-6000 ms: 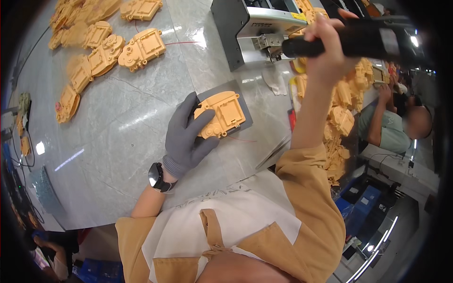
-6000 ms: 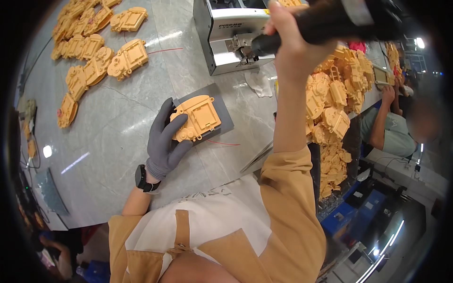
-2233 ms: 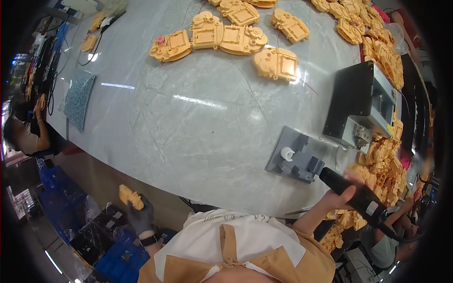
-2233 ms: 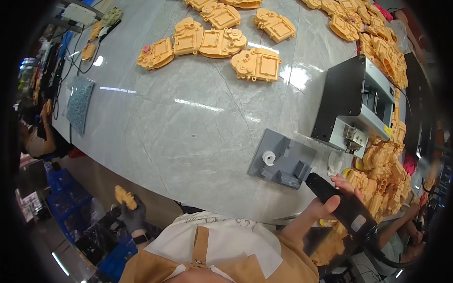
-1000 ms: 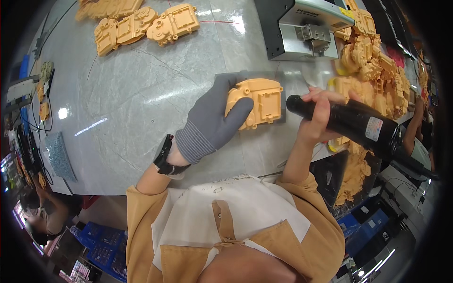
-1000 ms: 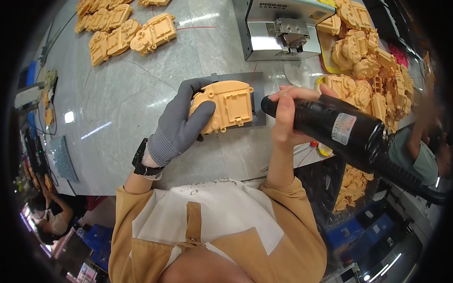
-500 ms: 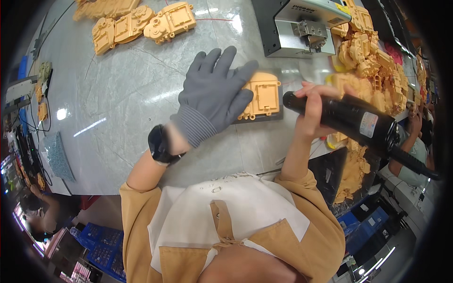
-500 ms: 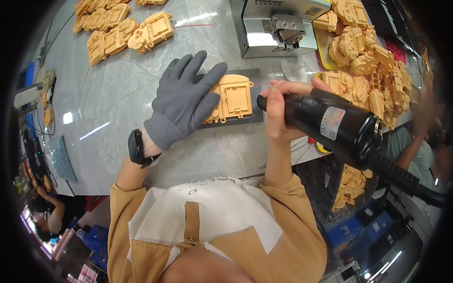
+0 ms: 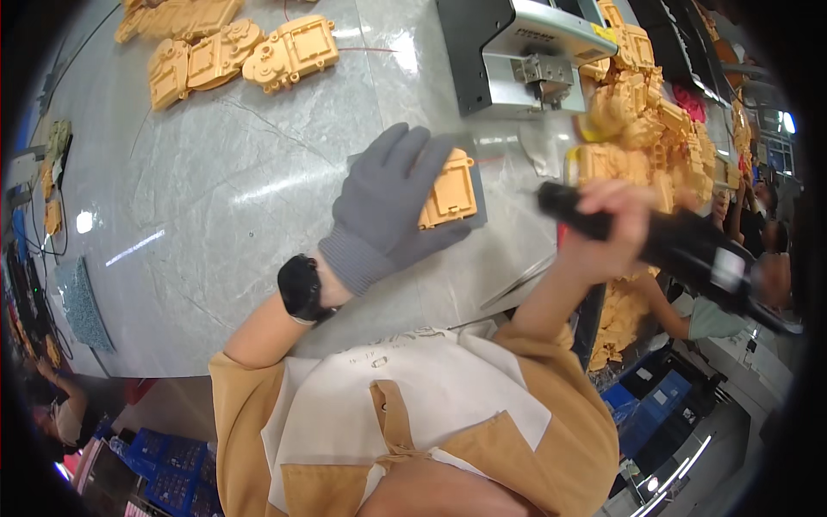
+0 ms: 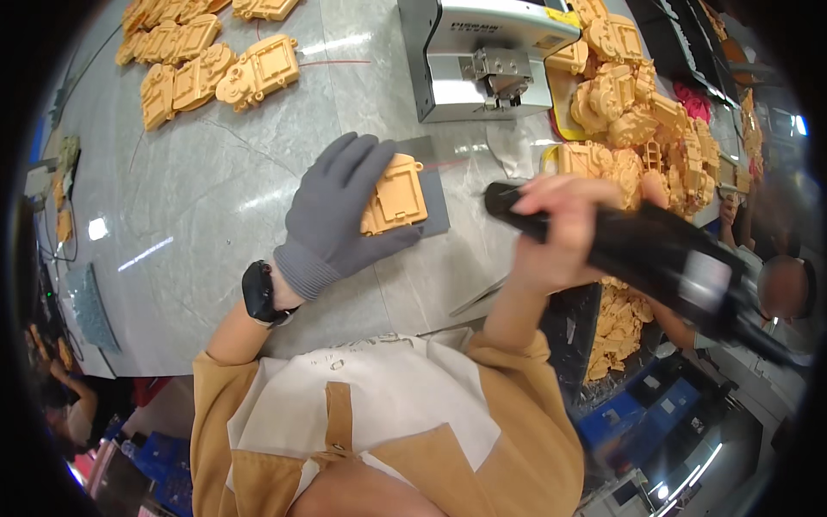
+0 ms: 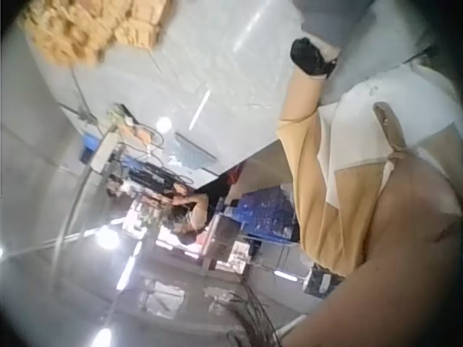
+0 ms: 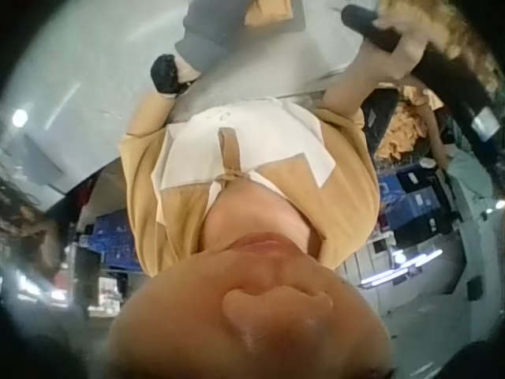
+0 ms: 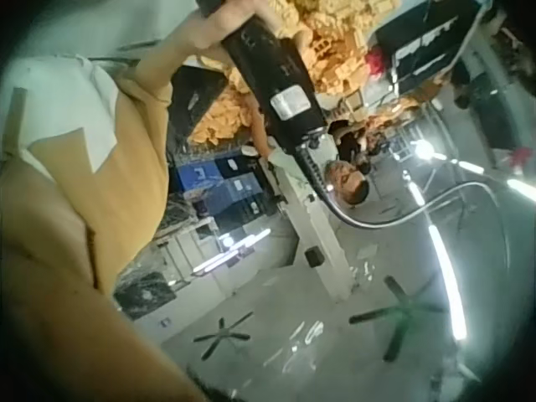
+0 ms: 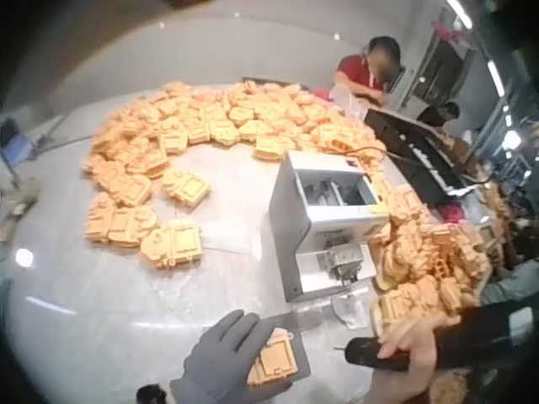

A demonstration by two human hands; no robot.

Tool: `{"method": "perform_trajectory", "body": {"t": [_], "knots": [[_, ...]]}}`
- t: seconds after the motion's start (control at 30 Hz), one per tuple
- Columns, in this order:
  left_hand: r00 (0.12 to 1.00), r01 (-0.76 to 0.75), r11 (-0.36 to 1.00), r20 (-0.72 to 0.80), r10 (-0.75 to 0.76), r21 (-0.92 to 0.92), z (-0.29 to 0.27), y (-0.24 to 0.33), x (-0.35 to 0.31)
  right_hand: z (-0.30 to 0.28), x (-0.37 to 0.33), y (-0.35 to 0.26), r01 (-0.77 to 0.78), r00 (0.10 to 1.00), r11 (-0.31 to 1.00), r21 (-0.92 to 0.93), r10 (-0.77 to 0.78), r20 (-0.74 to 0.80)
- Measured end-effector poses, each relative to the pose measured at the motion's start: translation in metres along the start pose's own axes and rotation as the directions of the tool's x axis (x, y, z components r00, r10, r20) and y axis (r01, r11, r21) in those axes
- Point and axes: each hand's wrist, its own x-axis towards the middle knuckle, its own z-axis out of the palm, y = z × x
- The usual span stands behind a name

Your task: The person uses a handheld rotary tool to deburr and smooth the edges of small yellow plastic parts. They hold each part with a gloved left hand and apply the tool with the right hand, working on multiple units sequentially on a gray workbench.

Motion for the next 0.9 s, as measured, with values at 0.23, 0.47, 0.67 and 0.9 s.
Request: {"method": "perform_trajectory", "body": {"t": [0.23,0.47,0.67,0.9], "knots": [[0.981,-0.136,0.943,-0.173,0.085,-0.305,0.014,-0.043,-0.031,0.032,0.087,0.019,0.130,0.988,0.982,-0.138,-0.116,0.102],[0.991,-0.096,0.977,-0.111,0.076,-0.190,0.009,-0.044,-0.031,0.042,0.084,0.054,0.146,0.984,0.923,-0.356,-0.098,0.149],[0.994,-0.040,0.984,-0.109,0.021,-0.176,0.006,-0.044,-0.030,0.035,0.045,0.016,-0.047,0.984,0.956,-0.291,0.095,0.151],[0.997,-0.032,0.985,-0.081,0.019,-0.167,0.005,-0.044,-0.032,0.041,0.044,0.004,0.106,0.990,0.961,-0.255,-0.079,0.113]]}}
